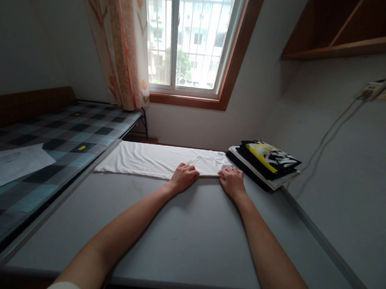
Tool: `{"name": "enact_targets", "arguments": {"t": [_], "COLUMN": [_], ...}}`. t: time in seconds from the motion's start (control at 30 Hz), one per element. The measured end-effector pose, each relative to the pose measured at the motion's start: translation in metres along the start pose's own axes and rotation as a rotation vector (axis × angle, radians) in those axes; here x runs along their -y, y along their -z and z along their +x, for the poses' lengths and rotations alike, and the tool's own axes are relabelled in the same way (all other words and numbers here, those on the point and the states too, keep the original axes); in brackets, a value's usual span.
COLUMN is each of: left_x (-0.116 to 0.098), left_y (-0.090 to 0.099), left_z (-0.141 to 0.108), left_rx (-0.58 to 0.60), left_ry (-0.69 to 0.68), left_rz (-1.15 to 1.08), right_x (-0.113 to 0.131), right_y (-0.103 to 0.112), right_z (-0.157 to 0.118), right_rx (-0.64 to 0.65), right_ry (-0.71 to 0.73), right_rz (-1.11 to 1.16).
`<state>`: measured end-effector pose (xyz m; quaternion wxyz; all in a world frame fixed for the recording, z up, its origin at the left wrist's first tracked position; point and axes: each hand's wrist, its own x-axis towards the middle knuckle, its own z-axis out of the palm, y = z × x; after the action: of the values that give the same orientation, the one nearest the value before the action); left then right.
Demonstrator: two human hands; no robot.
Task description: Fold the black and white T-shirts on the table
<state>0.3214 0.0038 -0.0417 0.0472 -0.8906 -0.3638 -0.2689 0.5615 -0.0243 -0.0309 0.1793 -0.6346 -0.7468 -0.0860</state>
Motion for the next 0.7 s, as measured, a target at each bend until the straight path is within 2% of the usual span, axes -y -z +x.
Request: {"name": "enact_targets", "arguments": {"t": [0.23, 0.5, 0.7], "left_x": [0.000, 0.002, 0.001], "left_y": [0.000, -0.001, -0.001], "left_z": [0.000, 0.000, 0.000], "left_rx": [0.017, 0.022, 0.054], "left_ry": [-0.001, 0.000, 0.022], "left_rz": [-0.019, -0.029, 0.010], "right_x": [-0.018, -0.018, -0.025], "right_y": [-0.003, -0.004, -0.012], "right_z": [-0.002, -0.001, -0.002], "right_rx": [-0.040, -0.101, -0.057], "right_ry": [-0.146, -0.203, -0.210], "right_rz": [0.041, 0.073, 0.099]}}
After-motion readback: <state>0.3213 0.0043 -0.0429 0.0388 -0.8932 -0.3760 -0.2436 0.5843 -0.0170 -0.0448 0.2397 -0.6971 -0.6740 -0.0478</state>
